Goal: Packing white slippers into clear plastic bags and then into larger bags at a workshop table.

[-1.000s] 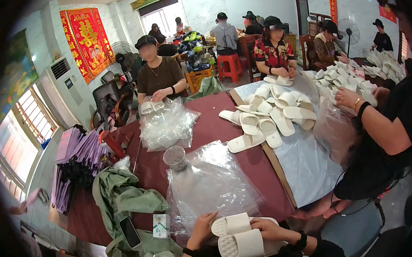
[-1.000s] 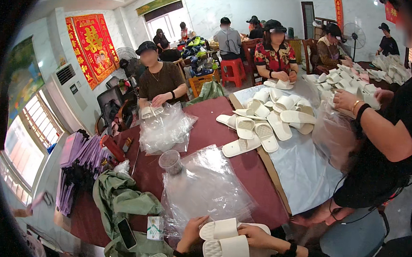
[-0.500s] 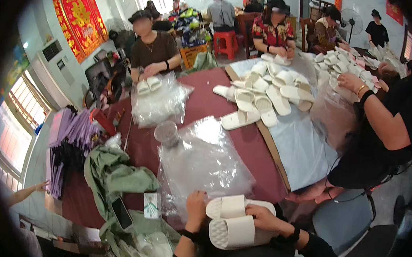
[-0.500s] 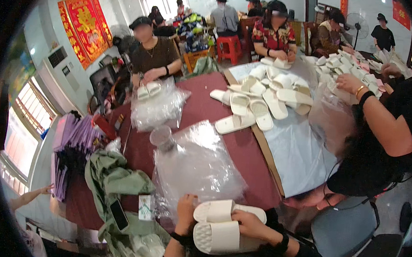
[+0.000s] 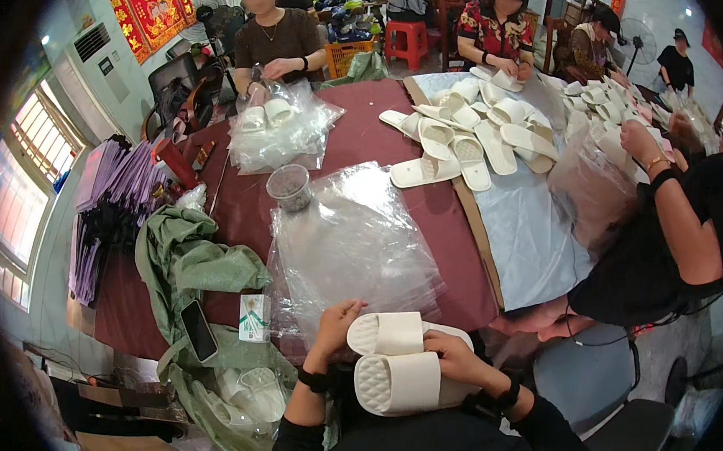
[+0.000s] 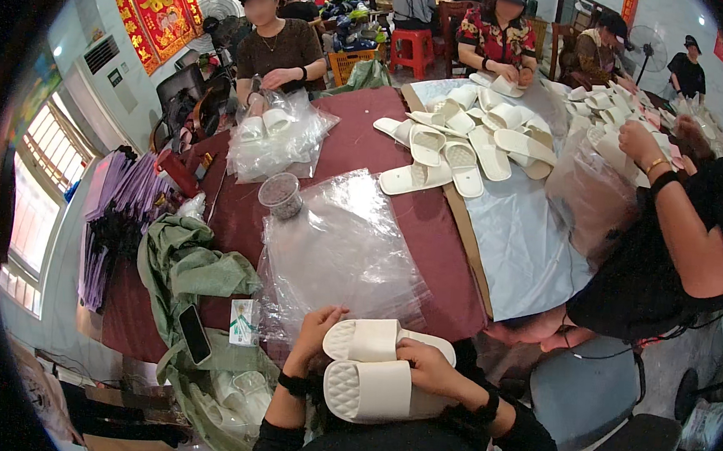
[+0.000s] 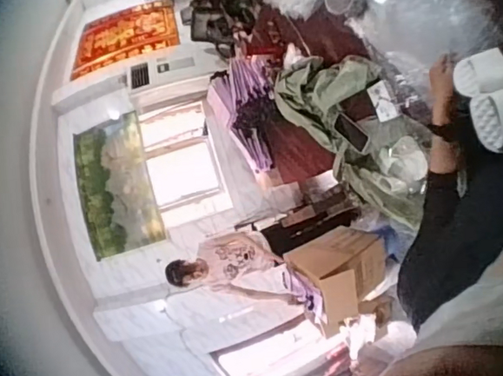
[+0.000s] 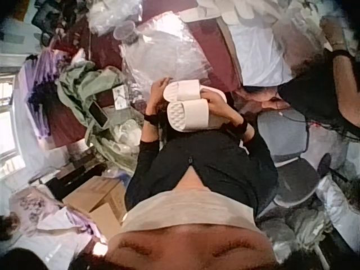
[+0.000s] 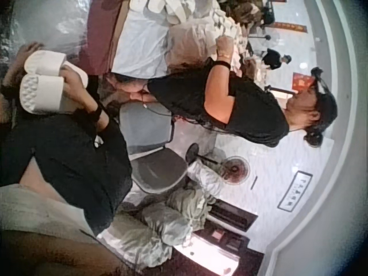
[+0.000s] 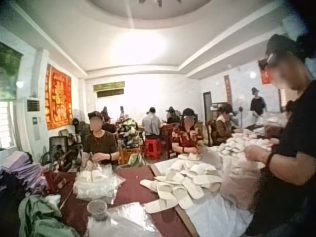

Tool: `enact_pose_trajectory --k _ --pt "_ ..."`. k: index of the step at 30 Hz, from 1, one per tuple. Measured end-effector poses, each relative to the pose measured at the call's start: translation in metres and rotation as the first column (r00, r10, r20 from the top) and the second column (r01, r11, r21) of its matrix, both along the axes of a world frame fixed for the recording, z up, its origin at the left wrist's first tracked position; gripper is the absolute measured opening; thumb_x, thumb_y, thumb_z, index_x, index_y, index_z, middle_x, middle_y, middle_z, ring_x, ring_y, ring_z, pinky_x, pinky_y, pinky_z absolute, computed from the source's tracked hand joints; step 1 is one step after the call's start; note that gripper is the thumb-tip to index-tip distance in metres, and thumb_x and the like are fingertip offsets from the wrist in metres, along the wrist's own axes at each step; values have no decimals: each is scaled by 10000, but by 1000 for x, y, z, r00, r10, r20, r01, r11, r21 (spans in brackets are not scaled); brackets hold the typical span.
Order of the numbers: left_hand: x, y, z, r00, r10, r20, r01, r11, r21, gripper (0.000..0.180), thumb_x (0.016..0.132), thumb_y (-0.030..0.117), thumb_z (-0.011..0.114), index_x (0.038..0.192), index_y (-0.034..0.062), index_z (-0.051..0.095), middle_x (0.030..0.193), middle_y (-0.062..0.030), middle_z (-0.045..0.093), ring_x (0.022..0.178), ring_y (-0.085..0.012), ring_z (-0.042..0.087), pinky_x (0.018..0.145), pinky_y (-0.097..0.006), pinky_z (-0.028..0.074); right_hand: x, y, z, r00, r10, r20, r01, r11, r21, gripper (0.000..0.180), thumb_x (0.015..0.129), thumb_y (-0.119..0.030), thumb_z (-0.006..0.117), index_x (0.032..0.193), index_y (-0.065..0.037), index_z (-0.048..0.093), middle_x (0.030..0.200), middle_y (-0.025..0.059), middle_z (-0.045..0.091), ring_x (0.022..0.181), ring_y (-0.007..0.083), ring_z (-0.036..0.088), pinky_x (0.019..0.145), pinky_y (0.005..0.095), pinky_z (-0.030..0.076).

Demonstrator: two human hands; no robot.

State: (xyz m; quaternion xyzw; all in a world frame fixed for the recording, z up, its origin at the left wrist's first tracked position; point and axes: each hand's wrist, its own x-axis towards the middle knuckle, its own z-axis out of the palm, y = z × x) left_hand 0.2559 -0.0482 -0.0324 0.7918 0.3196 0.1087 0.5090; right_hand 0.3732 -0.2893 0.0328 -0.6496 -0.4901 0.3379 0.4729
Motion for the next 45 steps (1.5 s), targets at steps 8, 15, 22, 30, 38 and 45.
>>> enact_pose_trajectory --k 8,15,22,30,38,45 --pt "1 -11 17 996 -13 86 -39 814 580 214 866 145 574 1044 50 647 912 -164 664 756 -318 628 643 -384 482 2 4 -2 992 -108 61 105 993 52 206 813 -121 605 982 -10 642 981 126 600 870 261 606 757 315 470" --pt "3 -34 30 935 -172 309 -138 627 766 310 807 78 591 1115 68 615 1037 -153 641 848 -321 628 718 -389 507 12 18 -24 621 -498 606 393 866 309 147 648 -60 613 786 -22 579 827 120 558 726 324 581 598 405 476" --pt "8 -62 34 921 -329 209 45 623 781 414 755 65 626 1167 97 603 1267 -156 520 1177 -399 468 980 -506 363 8 45 -43 537 -532 654 411 843 348 145 610 -56 632 746 -45 583 770 106 556 676 306 587 563 391 475" --pt "10 -96 35 828 -520 211 166 587 792 446 751 72 666 1180 169 598 1287 -99 513 1206 -332 459 989 -539 324 19 54 -68 608 -645 464 506 765 399 145 706 -131 587 799 -21 575 841 155 549 756 370 577 617 448 470" --pt "10 -107 35 575 -767 285 505 607 613 429 821 97 635 1240 160 570 1320 -94 501 1232 -307 453 1001 -475 341 46 85 -55 530 -713 460 750 647 139 215 762 -173 560 917 -25 555 961 173 548 810 432 552 661 504 451" --pt "6 -94 36 642 -733 225 523 634 569 396 832 69 611 1221 133 584 1291 -114 524 1217 -310 463 1003 -452 355 85 129 -96 686 -710 160 722 635 -275 528 857 -343 515 1231 25 456 1134 309 519 933 447 568 783 493 445"
